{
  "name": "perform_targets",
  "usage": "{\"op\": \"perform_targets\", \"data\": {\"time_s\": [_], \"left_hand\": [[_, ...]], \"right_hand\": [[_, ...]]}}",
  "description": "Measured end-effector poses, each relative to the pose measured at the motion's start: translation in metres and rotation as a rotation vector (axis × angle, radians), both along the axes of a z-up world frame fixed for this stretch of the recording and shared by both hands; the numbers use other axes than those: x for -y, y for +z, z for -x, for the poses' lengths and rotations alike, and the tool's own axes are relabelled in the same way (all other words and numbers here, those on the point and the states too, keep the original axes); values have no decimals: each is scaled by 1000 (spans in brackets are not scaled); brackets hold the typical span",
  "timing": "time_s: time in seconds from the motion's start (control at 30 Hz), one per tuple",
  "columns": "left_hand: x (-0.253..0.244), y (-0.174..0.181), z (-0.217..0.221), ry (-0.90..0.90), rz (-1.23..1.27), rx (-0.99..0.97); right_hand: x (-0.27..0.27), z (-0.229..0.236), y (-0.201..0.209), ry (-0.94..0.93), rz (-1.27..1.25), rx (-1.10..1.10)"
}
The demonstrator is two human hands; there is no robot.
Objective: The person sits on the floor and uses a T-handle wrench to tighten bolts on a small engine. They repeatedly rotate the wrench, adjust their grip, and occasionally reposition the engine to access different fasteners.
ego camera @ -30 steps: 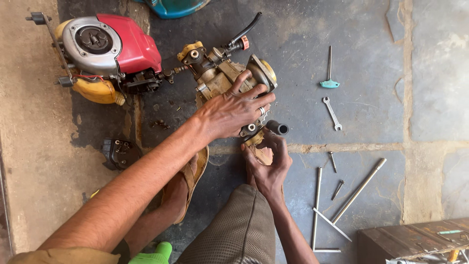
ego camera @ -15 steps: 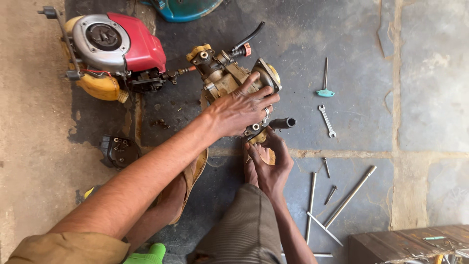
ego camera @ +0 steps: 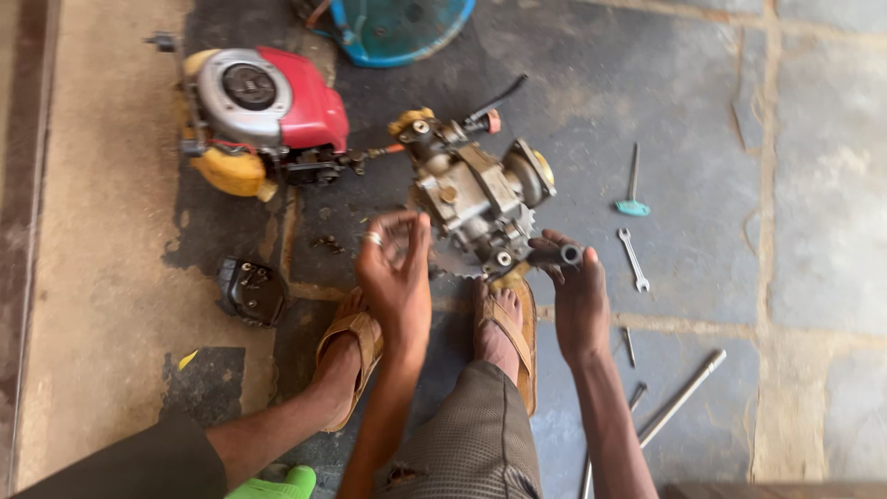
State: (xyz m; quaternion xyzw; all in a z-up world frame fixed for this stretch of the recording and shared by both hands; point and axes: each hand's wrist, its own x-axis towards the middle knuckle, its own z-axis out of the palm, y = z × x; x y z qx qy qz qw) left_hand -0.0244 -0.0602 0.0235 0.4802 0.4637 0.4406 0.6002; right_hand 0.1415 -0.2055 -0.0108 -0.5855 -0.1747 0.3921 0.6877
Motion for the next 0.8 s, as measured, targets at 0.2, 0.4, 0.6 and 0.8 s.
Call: {"op": "perform_targets", "data": {"time_s": [0.2,0.4,0.6,0.8], "left_hand": [[27,-41,-11,-138,442,119],[23,-50,-24,-102,501,215],[23,-46,-31,-107,488,98],[27,-32,-41,-17,504,-83]], "right_hand": [[-22,-23,0,253,336,48],[-27,-38,-20,305,173,-159],[-24,-35,-27,285,155,-161],[-29,-31,-20,240,228,-172]]}}
